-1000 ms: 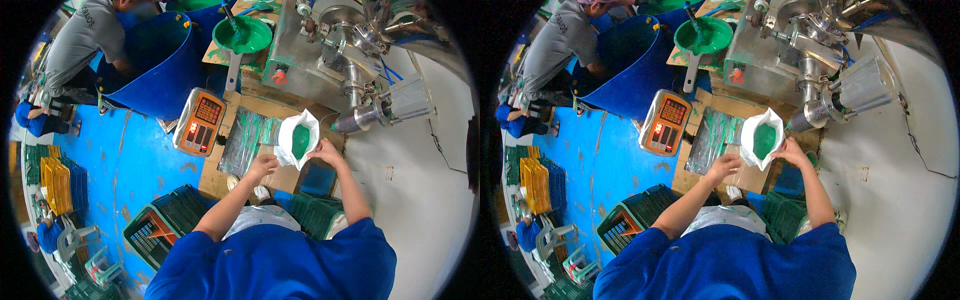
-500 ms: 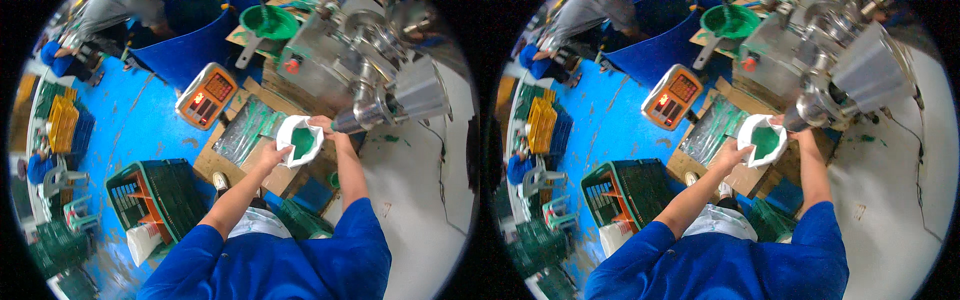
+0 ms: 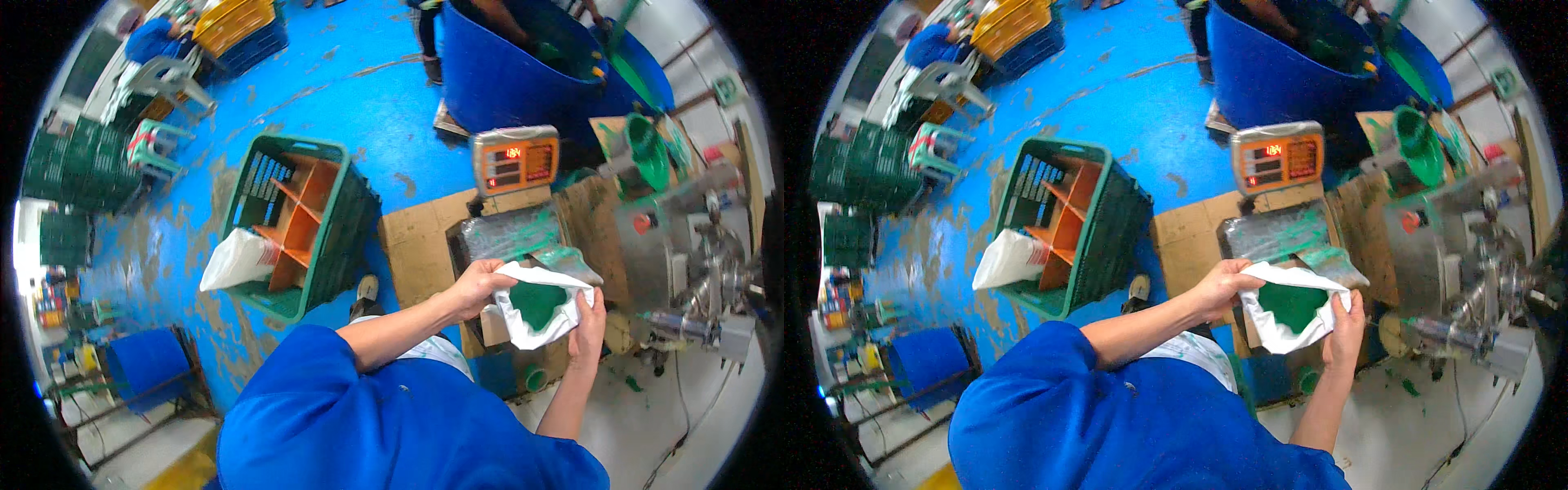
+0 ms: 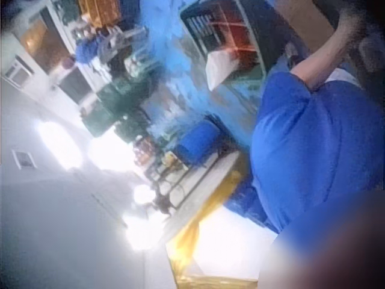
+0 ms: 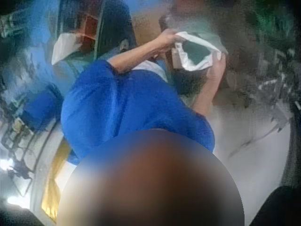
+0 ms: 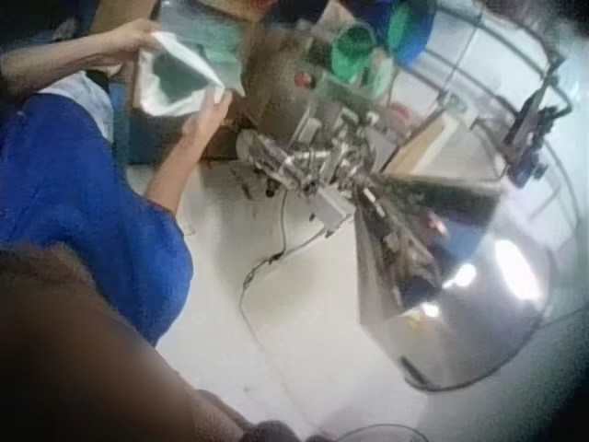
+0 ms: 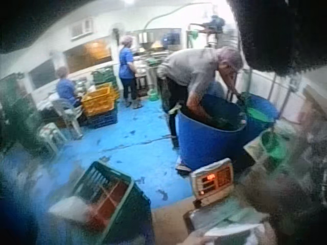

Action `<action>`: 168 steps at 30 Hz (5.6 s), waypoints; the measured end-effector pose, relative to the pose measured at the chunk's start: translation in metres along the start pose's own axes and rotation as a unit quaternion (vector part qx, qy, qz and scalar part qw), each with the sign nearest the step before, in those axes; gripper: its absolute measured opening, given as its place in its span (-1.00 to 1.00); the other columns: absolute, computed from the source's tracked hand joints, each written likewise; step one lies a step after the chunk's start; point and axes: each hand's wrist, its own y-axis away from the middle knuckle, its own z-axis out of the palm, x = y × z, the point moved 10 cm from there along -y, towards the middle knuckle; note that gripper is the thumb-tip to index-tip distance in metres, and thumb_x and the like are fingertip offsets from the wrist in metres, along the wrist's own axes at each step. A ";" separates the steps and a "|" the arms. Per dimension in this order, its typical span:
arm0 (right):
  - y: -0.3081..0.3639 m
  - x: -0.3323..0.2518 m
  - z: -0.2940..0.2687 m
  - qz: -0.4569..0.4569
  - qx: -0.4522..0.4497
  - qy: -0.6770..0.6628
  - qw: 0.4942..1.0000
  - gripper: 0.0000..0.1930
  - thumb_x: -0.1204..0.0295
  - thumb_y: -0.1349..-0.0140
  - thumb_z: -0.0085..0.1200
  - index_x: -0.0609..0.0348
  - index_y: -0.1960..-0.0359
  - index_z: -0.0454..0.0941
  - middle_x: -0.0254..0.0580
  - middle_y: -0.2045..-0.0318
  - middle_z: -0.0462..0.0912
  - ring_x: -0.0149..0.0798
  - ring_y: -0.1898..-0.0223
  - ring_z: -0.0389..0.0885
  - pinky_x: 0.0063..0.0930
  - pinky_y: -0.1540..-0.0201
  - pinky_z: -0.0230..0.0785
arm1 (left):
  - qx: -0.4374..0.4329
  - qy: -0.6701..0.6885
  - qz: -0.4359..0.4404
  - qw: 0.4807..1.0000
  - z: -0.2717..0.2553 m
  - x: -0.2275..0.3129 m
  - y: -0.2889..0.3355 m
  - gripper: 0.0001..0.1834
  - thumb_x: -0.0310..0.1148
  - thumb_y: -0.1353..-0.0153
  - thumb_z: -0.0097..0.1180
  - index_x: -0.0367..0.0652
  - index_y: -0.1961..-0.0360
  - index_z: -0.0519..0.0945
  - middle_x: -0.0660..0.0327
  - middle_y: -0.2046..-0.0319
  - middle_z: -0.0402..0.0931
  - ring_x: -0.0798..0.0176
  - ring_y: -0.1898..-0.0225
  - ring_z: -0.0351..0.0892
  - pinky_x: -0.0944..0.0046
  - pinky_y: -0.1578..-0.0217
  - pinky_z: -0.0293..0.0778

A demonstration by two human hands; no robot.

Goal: The person scoops green powder from a large blue drum into a white bag using a green scoop, places the bag on a digital scale, and then moves the filled bag into a green crate. The person repeats this process multiple times.

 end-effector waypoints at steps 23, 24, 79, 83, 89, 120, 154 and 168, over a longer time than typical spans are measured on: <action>0.103 0.293 0.697 -0.143 -0.564 0.372 0.723 -0.70 0.58 0.13 0.06 0.14 0.30 0.32 -0.14 0.44 0.46 -0.11 0.32 0.49 -0.31 0.32 0.30 | 0.486 0.215 0.430 0.730 -0.524 0.181 0.371 -0.74 -0.65 -0.01 0.09 -0.10 0.55 0.28 0.22 0.48 0.43 0.25 0.42 0.50 0.18 0.33 0.51; 0.086 0.287 0.698 -0.187 -0.526 0.358 0.748 -0.71 0.59 0.13 0.04 0.14 0.31 0.32 -0.08 0.45 0.49 -0.01 0.30 0.52 -0.25 0.32 0.32 | 0.502 0.152 0.415 0.743 -0.539 0.190 0.382 -0.68 -0.69 0.07 0.07 -0.07 0.59 0.21 0.26 0.54 0.37 0.28 0.49 0.44 0.20 0.42 0.48; -0.008 0.079 -0.243 0.062 0.513 0.191 0.834 -0.53 0.03 -0.21 -0.11 0.26 0.44 0.54 0.16 0.40 0.58 0.15 0.31 0.56 -0.07 0.27 0.39 | -0.012 -0.588 0.268 0.763 0.128 -0.072 -0.229 -0.65 -0.28 -0.23 0.03 -0.32 0.59 0.36 0.29 0.68 0.30 0.41 0.59 0.18 0.29 0.55 0.22; -0.019 0.126 -0.254 0.108 0.537 0.156 0.822 -0.52 -0.02 -0.19 -0.11 0.21 0.36 0.55 0.14 0.36 0.59 0.13 0.26 0.55 -0.05 0.23 0.38 | 0.000 -0.566 0.180 0.805 0.099 -0.084 -0.242 -0.63 -0.20 -0.17 0.08 -0.36 0.55 0.43 0.12 0.68 0.30 0.28 0.58 0.15 0.18 0.50 0.22; -0.017 0.122 -0.258 0.100 0.561 0.199 0.797 -0.54 0.02 -0.19 -0.11 0.25 0.33 0.52 0.09 0.33 0.58 0.11 0.25 0.54 -0.05 0.25 0.39 | -0.205 -0.771 0.452 0.398 0.213 -0.082 -0.182 -0.76 -0.37 -0.03 0.07 -0.26 0.28 0.50 -0.03 0.23 0.48 -0.15 0.23 0.43 -0.02 0.25 0.36; -0.013 0.121 -0.194 0.022 0.332 -0.292 0.897 -0.44 -0.10 -0.29 -0.30 0.03 -0.11 0.35 -0.47 0.53 0.12 -0.52 0.59 0.13 -0.54 0.54 0.16 | -0.361 -0.835 0.025 0.414 0.036 -0.065 -0.062 -0.76 -0.30 -0.09 0.06 -0.10 0.21 0.58 0.11 0.31 0.59 0.03 0.30 0.58 0.13 0.24 0.47; -0.291 -0.060 0.024 0.016 0.172 -0.220 0.960 -0.74 0.27 -0.09 0.16 0.11 0.33 0.38 -0.34 0.68 0.43 -0.38 0.76 0.37 -0.43 0.76 0.24 | -0.041 -0.791 0.136 0.595 -0.070 0.176 -0.093 -0.79 -0.26 -0.12 0.10 -0.16 0.33 0.60 0.11 0.52 0.59 0.17 0.46 0.59 0.22 0.41 0.46; -0.097 -0.009 0.086 0.002 -0.010 0.013 1.000 -0.78 0.40 -0.06 0.13 0.23 0.43 0.34 -0.37 0.76 0.34 -0.51 0.82 0.32 -0.58 0.82 0.14 | 0.038 -0.520 0.319 0.792 0.069 0.347 -0.184 -0.50 -0.17 -0.07 0.25 -0.25 0.04 0.49 0.32 0.56 0.46 0.52 0.59 0.29 0.49 0.57 0.22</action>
